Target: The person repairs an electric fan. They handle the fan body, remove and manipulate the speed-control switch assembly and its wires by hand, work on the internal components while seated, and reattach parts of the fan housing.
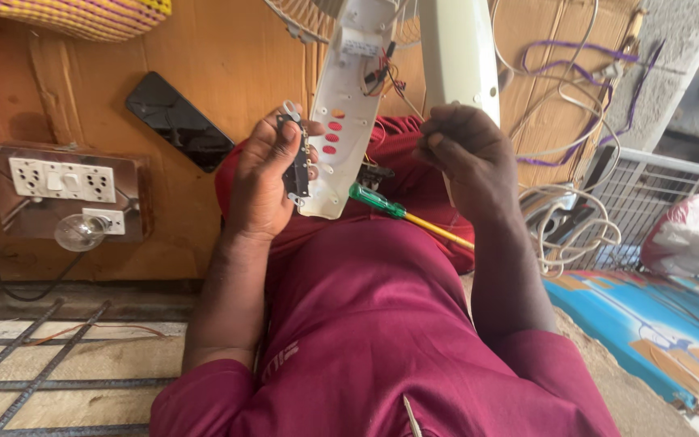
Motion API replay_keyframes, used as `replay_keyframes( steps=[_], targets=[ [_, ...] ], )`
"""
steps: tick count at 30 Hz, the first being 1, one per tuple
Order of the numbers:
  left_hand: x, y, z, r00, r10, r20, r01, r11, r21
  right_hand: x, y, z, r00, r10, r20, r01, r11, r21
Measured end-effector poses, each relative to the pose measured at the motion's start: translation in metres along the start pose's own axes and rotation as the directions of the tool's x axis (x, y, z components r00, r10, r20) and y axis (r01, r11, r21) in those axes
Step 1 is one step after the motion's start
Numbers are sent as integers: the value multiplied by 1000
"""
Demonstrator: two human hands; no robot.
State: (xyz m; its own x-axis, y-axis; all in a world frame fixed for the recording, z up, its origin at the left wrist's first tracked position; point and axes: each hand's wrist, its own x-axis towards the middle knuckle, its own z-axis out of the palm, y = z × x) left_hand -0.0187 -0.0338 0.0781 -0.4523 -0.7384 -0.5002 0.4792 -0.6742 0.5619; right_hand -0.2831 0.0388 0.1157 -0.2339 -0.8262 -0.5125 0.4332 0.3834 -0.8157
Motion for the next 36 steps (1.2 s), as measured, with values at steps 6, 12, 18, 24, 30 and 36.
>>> replay_keyframes(
  steps=[6, 12, 18, 24, 30, 36],
  targets=[
    [3, -11, 13, 994, 59, 93, -65, 996, 62, -5, -15, 27, 975, 193, 105, -140, 914, -381],
    [12, -16, 30, 993, 9, 120, -31, 981, 190, 7, -16, 63, 931, 218, 293, -88, 913, -399],
    [14, -12, 36, 993, -45, 109, 15, 964, 265, 14, -21, 70, 927, 259, 271, -127, 896, -425],
    [15, -14, 36, 991, -40, 126, -2, 948, 319, 17, -18, 71, 944, 269, 193, -159, 880, -447],
    [13, -16, 31, 992, -12, 126, -29, 948, 318, 14, -12, 60, 923, 221, 315, -134, 952, -275],
    [10, -13, 22, 999, 1, 48, -13, 971, 241, 1, 25, 22, 955, 296, 9, -247, 811, -530]
  ],
)
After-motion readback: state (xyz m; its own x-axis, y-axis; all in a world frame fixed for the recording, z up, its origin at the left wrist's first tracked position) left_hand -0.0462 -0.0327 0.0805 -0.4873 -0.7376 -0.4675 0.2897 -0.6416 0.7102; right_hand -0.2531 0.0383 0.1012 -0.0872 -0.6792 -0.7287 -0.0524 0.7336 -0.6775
